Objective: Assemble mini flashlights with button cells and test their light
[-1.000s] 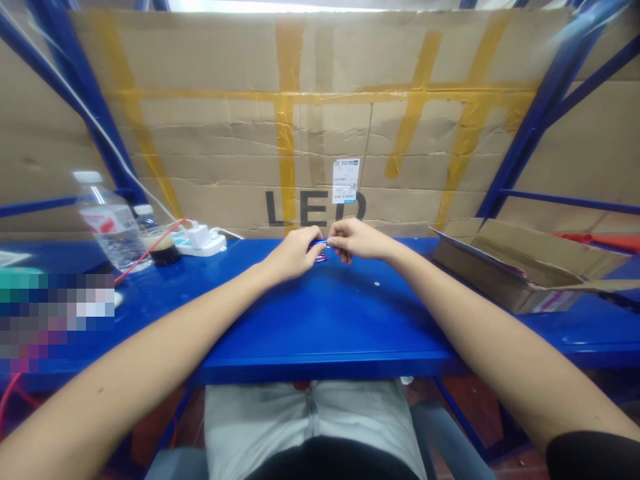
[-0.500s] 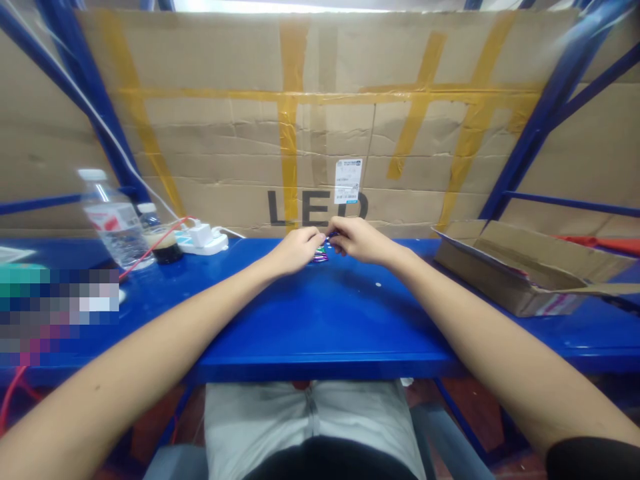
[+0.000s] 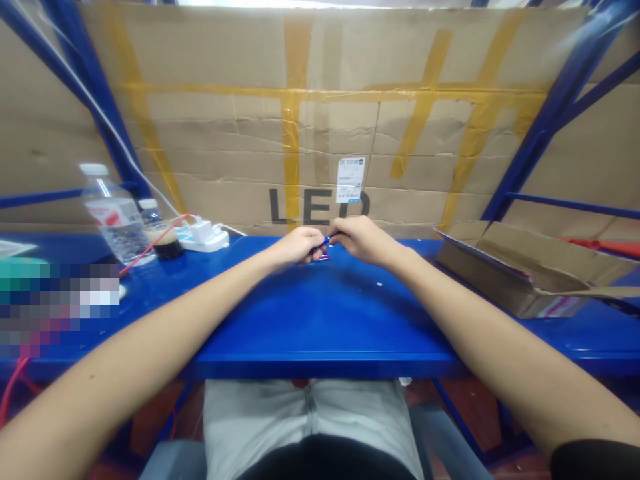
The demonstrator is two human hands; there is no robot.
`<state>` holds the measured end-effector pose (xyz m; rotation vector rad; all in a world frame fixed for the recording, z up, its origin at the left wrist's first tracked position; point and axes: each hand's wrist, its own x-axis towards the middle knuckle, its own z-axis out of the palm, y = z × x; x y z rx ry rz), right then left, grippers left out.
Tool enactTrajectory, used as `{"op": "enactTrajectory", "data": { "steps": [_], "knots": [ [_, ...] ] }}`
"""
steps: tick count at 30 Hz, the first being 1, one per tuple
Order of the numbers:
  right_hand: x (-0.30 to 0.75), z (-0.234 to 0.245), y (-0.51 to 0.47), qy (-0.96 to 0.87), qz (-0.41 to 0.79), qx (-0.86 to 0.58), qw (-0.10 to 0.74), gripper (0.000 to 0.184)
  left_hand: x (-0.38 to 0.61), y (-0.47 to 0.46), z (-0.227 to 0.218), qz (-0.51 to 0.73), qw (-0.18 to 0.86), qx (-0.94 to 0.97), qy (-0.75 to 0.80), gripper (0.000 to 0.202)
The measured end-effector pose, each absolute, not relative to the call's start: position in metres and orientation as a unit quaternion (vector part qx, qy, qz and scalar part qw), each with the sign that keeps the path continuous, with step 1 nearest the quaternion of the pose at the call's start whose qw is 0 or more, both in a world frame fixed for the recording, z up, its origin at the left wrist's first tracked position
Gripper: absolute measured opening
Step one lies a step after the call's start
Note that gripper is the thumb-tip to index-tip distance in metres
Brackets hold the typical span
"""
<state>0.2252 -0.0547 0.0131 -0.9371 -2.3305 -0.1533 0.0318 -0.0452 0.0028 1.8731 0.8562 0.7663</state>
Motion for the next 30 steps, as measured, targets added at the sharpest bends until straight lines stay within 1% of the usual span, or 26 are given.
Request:
{"op": "enactTrajectory", "data": {
  "steps": [2,4,5,9,11,13,16,19,22,27,30],
  "knots": [
    [0.225,0.013,-0.057,-0.882,-0.053,-0.35,0.311,0.013,0.031,-0.045,0.002,0.312,0.459,0.761,0.335,0.026],
    [0.224,0.013,-0.06,-0.878,-0.041,-0.355,0.318,0.013,0.031,-0.045,0.001,0.327,0.418,0.783,0.325,0.028],
    [0.223,0.013,-0.061,-0.876,-0.03,-0.358,0.321,0.013,0.032,-0.044,0.0,0.338,0.374,0.802,0.319,0.028],
    [0.221,0.009,-0.06,-0.861,0.031,-0.375,0.342,0.012,0.032,-0.044,-0.005,0.374,0.145,0.862,0.311,0.026],
    [0.219,0.004,-0.058,-0.846,0.074,-0.385,0.361,0.013,0.031,-0.044,-0.008,0.372,0.071,0.87,0.315,0.023],
    [0.217,-0.001,-0.054,-0.828,0.122,-0.395,0.38,0.013,0.03,-0.044,-0.011,0.361,0.029,0.876,0.319,0.022],
    [0.215,-0.006,-0.051,-0.797,0.197,-0.399,0.408,0.014,0.028,-0.042,-0.013,0.35,0.004,0.881,0.317,0.02],
    [0.214,-0.005,-0.049,-0.771,0.274,-0.385,0.426,0.016,0.027,-0.04,-0.012,0.349,0.014,0.886,0.306,0.016],
    [0.213,-0.001,-0.049,-0.752,0.331,-0.38,0.424,0.019,0.025,-0.038,-0.01,0.35,0.022,0.889,0.295,0.013],
    [0.212,-0.001,-0.048,-0.731,0.363,-0.391,0.426,0.025,0.023,-0.036,-0.009,0.357,0.006,0.89,0.284,0.007],
    [0.213,-0.003,-0.045,-0.735,0.347,-0.387,0.435,0.022,0.022,-0.036,-0.009,0.362,0.017,0.878,0.314,0.008]
  ]
}}
